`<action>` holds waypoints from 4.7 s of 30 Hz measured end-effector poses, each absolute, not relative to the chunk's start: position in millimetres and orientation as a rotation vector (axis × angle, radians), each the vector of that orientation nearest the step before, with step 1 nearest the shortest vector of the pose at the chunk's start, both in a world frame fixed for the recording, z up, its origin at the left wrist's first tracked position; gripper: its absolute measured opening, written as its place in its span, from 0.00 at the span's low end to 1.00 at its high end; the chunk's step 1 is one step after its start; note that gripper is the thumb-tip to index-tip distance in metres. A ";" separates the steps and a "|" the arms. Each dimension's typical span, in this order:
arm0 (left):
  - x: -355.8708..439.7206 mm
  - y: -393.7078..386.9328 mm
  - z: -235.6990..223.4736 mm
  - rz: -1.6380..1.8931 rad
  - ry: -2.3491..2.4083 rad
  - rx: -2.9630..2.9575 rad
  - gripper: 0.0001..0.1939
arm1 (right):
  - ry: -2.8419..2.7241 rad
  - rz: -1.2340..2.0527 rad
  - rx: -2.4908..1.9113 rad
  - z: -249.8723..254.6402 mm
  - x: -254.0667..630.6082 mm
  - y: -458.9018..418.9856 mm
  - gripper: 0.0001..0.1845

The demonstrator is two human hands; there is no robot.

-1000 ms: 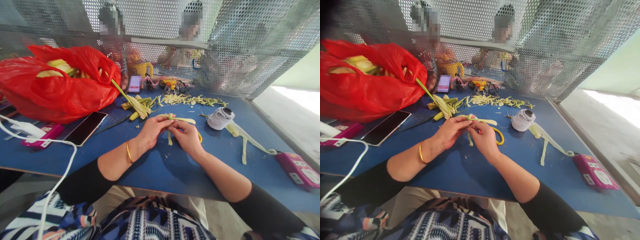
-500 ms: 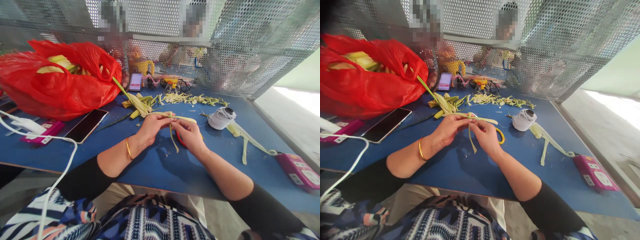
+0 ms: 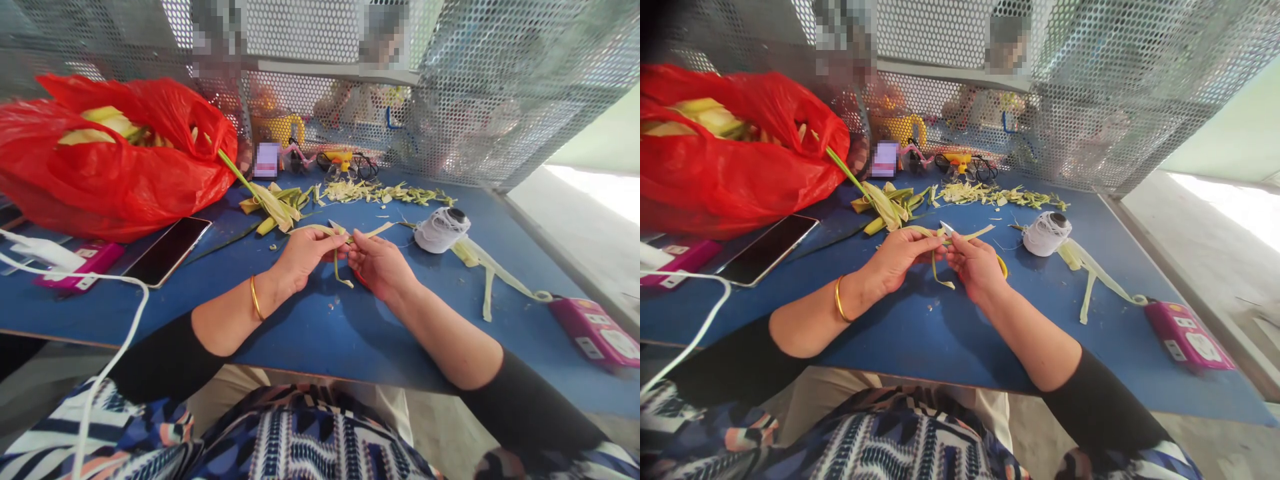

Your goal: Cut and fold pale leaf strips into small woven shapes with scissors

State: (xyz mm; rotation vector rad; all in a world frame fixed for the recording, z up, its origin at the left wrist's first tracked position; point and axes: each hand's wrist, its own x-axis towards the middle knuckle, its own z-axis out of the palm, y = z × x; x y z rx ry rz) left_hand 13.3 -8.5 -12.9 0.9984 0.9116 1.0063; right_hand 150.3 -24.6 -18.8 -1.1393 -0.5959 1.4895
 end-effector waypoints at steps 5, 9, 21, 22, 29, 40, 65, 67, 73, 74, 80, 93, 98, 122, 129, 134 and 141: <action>13.3 -8.6 -13.8 1.004 0.990 0.955 0.09 | -0.683 1.335 -1.153 -20.9 149.7 -21.9 0.13; 11.4 -6.9 -12.4 0.976 0.977 0.970 0.10 | -0.701 1.342 -1.151 -21.8 152.0 -18.6 0.13; 9.8 -3.9 -12.9 1.103 0.968 1.123 0.14 | -0.763 1.228 -1.173 -19.0 162.6 -11.1 0.13; 9.4 -3.1 -12.2 1.144 0.935 1.097 0.18 | -0.776 1.196 -1.175 -17.0 163.8 -10.4 0.14; 1.0 1.0 -0.6 1.277 0.731 0.869 0.23 | -0.874 1.021 -1.176 -5.5 168.0 -10.0 0.18; 12.4 -6.6 -17.1 0.844 0.894 1.084 0.19 | -1.285 0.848 -1.230 -11.9 162.5 -16.8 0.15; 15.3 -10.6 -16.7 0.808 0.878 0.890 0.10 | -1.101 1.117 -1.165 -15.0 159.8 -16.7 0.20; 15.4 -11.9 -16.1 0.809 0.892 0.939 0.09 | -1.127 1.112 -1.178 -18.0 162.2 -14.2 0.19; 16.2 -14.6 -14.3 0.877 1.019 1.070 0.03 | -1.095 0.498 -1.325 -21.2 178.7 -0.9 0.13; 16.6 -15.0 -14.4 0.879 1.024 1.091 0.03 | -1.139 0.329 -1.341 -18.8 181.0 -0.9 0.13; 19.3 -18.5 -18.7 0.816 1.017 1.306 0.04 | -1.741 0.298 -1.557 -4.8 178.1 -15.1 0.24; 20.8 -15.9 -17.6 0.723 1.119 1.081 0.12 | -1.540 0.435 -1.274 -2.0 163.6 -28.4 0.10; 17.5 -7.9 -13.0 0.800 0.971 0.674 0.13 | -1.959 -0.238 -1.136 -10.8 160.0 -39.4 0.07; 16.7 -9.0 -11.0 1.017 0.751 0.599 0.07 | -2.463 -0.766 -0.856 -14.9 153.5 -40.7 0.14; 18.1 -11.0 -16.2 0.946 0.760 0.629 0.09 | -2.540 -0.811 -0.795 -16.7 153.4 -38.8 0.14; 16.0 -10.8 -14.8 0.932 0.723 0.706 0.06 | -2.211 -0.377 -0.935 -20.9 151.8 -38.5 0.10; 15.3 -8.2 -11.3 0.959 0.849 0.681 0.06 | -1.432 0.501 -1.338 -29.0 152.5 -25.7 0.07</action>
